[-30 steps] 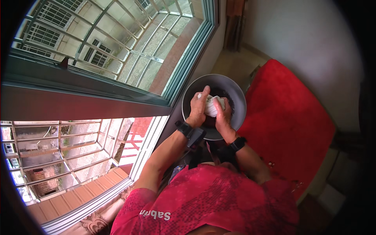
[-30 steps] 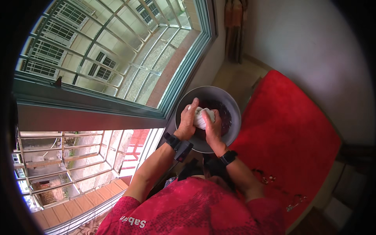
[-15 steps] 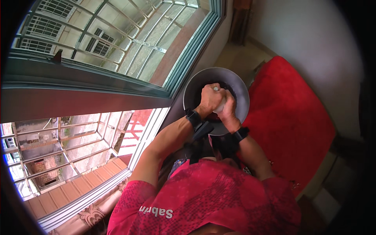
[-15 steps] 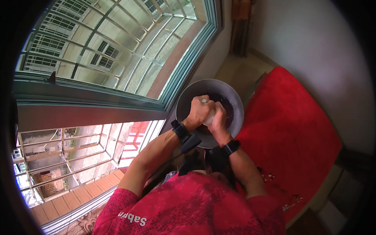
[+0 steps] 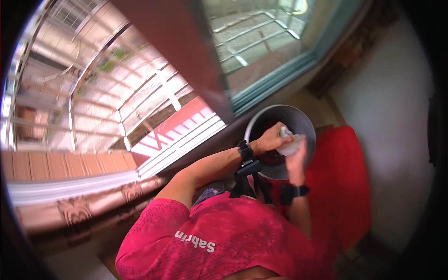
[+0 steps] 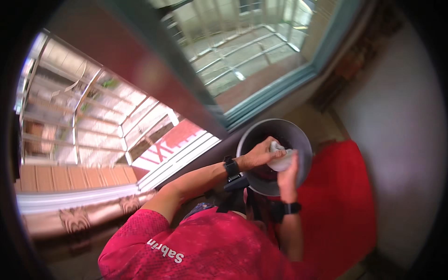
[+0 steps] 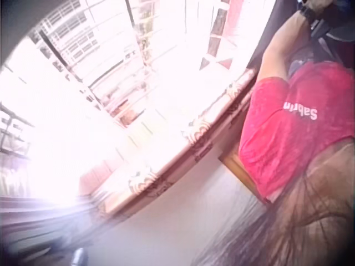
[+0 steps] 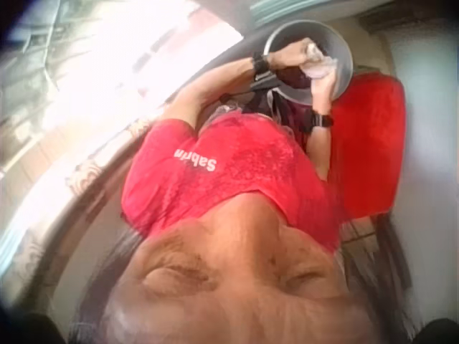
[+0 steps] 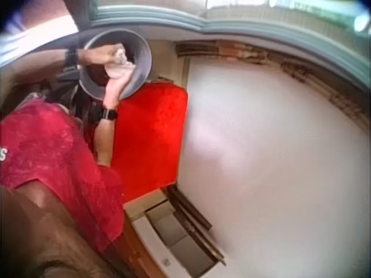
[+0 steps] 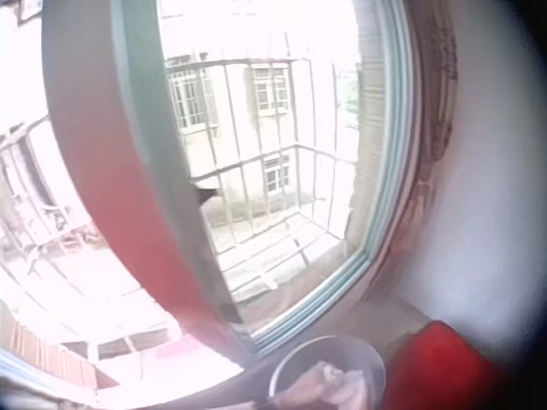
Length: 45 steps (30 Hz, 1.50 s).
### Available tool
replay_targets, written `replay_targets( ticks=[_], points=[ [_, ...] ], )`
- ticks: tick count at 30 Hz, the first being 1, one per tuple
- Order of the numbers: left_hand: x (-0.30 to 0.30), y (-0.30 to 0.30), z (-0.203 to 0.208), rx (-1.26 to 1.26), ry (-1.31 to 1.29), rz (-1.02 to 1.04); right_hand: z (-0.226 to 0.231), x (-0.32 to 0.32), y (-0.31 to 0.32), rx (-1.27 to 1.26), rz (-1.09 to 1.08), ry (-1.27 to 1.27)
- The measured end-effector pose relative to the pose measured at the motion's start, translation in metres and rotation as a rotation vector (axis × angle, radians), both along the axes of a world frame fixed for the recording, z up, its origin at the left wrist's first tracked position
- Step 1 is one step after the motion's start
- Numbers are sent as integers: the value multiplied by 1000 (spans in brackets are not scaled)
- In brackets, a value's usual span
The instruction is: Cleaning the tracks and frame of a sliding window using wet cloths and a bucket of water.
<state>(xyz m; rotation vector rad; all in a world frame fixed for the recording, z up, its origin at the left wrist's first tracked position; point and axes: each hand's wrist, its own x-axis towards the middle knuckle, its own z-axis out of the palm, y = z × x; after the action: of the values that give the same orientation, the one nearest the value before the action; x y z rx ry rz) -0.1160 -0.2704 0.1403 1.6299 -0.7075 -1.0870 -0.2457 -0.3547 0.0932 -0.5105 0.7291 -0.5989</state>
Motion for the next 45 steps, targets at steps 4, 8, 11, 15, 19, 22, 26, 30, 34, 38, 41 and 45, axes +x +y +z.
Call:
replay_targets(
  ticks=[4,8,11,15,19,22,26,30,34,38,41,45],
  points=[
    [19,77,61,-259,380,-113,83,-14,3,-120,284,-246],
    [41,159,57,-388,108,149,122,17,47,-662,446,190],
    [76,236,82,-93,-280,298,132,55,98,-1474,303,352],
    [103,333,95,222,-887,300,156,105,175,-1774,381,203],
    [113,409,83,-66,-580,443,153,149,225,-1808,387,111],
    [118,446,71,-7,-197,467,140,171,246,-1880,416,48],
    [112,458,77,34,-584,538,137,188,255,-2012,349,21],
    [112,444,109,76,-381,435,147,206,239,-2220,239,83],
    [127,451,75,428,-975,206,155,201,220,-2080,283,51],
    [137,455,51,206,-1162,534,164,190,246,-1255,481,-114],
    [137,459,63,264,-237,514,174,196,248,-968,452,-319],
    [130,472,95,104,-683,523,188,197,226,-1067,197,-207]
  ],
)
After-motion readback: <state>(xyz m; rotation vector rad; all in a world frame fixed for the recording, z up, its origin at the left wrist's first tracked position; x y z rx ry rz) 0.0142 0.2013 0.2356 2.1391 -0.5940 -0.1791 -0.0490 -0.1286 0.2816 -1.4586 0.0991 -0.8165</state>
